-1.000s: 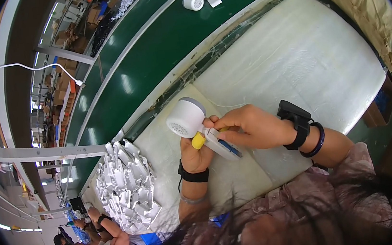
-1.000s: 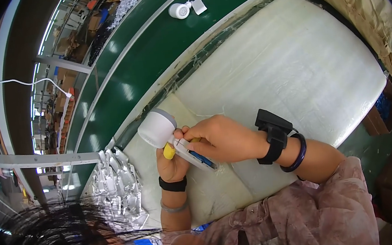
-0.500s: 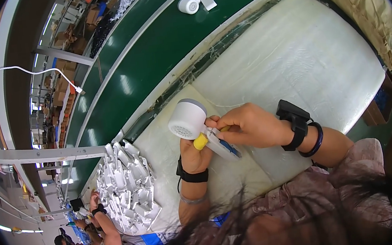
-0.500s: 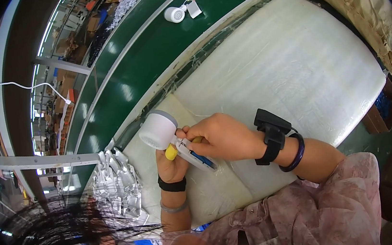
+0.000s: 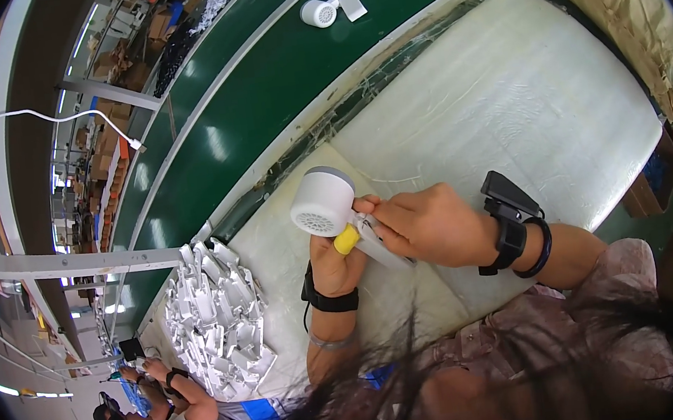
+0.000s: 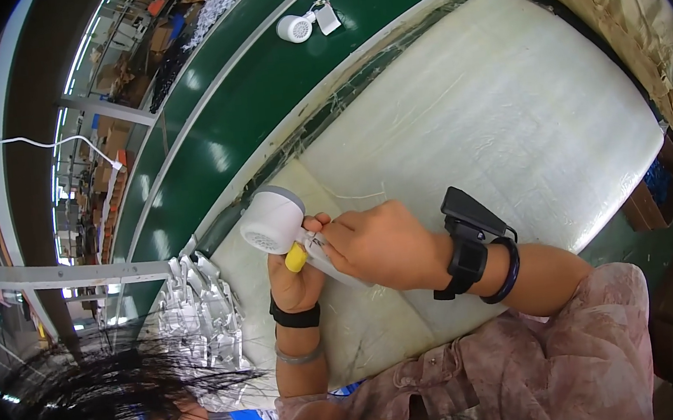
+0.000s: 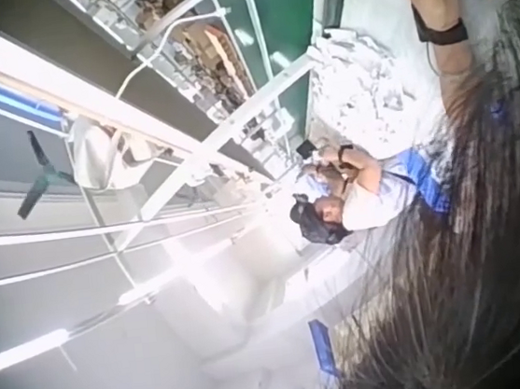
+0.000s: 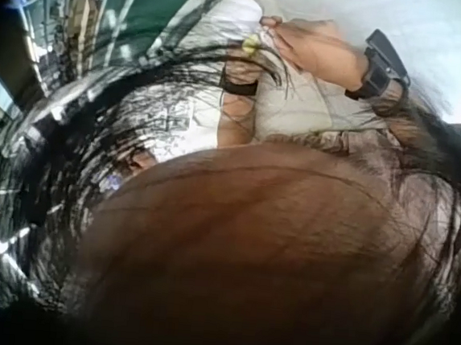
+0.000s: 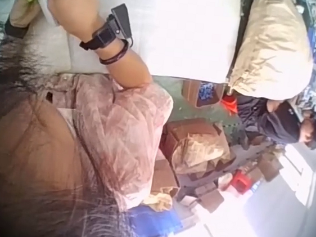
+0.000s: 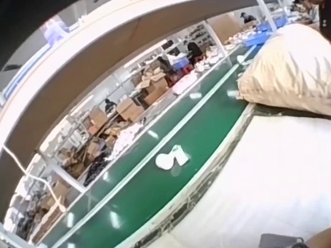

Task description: The person assembles a handheld fan by inserting a battery and circuit board into the housing, fitting the fan motor into place, and snapping the cover onto the handle. Once assembled, the fan is placed on the conveyor belt and the process repeats with a new housing.

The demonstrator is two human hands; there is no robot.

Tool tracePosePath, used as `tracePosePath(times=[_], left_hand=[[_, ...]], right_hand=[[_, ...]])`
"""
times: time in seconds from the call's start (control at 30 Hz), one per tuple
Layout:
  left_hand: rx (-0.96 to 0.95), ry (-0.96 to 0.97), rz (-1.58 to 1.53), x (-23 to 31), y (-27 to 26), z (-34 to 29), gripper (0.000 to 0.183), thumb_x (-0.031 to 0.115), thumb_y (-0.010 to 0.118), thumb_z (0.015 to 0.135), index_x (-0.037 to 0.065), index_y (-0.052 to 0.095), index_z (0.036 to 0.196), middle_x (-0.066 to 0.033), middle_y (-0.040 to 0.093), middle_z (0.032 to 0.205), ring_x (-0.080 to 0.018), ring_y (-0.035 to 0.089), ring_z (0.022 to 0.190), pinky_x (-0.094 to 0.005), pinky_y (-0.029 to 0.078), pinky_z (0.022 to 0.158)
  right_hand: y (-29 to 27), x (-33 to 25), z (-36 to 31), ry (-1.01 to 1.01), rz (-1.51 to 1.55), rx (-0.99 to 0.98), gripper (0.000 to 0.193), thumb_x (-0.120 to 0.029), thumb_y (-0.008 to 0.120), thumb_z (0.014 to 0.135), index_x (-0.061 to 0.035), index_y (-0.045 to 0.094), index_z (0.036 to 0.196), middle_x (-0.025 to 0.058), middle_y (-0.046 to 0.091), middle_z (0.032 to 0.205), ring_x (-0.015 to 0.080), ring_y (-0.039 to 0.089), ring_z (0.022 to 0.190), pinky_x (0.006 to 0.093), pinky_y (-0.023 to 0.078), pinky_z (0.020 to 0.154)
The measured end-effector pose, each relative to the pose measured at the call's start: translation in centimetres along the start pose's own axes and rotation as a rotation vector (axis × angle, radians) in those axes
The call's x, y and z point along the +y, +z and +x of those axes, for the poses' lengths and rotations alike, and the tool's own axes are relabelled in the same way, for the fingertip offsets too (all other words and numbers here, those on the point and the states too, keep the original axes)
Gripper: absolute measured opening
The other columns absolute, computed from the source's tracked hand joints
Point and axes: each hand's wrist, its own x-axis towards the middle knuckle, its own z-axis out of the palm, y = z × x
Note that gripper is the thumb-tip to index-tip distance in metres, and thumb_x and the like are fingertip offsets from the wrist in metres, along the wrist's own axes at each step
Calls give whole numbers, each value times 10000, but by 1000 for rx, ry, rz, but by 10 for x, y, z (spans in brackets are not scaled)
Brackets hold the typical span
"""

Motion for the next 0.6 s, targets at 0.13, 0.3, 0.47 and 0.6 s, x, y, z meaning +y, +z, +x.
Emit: tracePosePath(times=[0.13,0.3,0.47,0.6], left_hand=[[-9,16,9,-1,-1,-1,399,123,649,865,-2,528,1225,-154,599,1169,-309,533,1160,-448,421,1008],[-13,6,4,-1,2,1,389,117,648,871,-3,531,1222,-154,601,1165,-305,549,1146,-436,449,982],[-1,8,-34,1,2,0,380,129,652,876,-9,539,1212,-157,603,1163,-308,562,1132,-436,461,972],[131,55,-53,-1,2,-1,352,129,620,902,-28,536,1205,-168,600,1168,-299,587,1094,-429,469,961]], right_hand=[[-3,-5,0,2,-78,-7,124,-142,647,791,-44,660,866,43,595,646,209,605,529,319,479,438],[-4,-3,-2,12,-67,-35,167,-131,655,796,-30,647,930,54,603,672,200,602,543,318,478,449],[-9,4,4,93,186,-106,118,-147,632,817,-39,627,863,106,613,694,285,626,622,386,500,541],[-17,2,8,252,482,-237,225,-200,664,813,-10,606,920,167,628,778,345,620,699,432,483,622]])
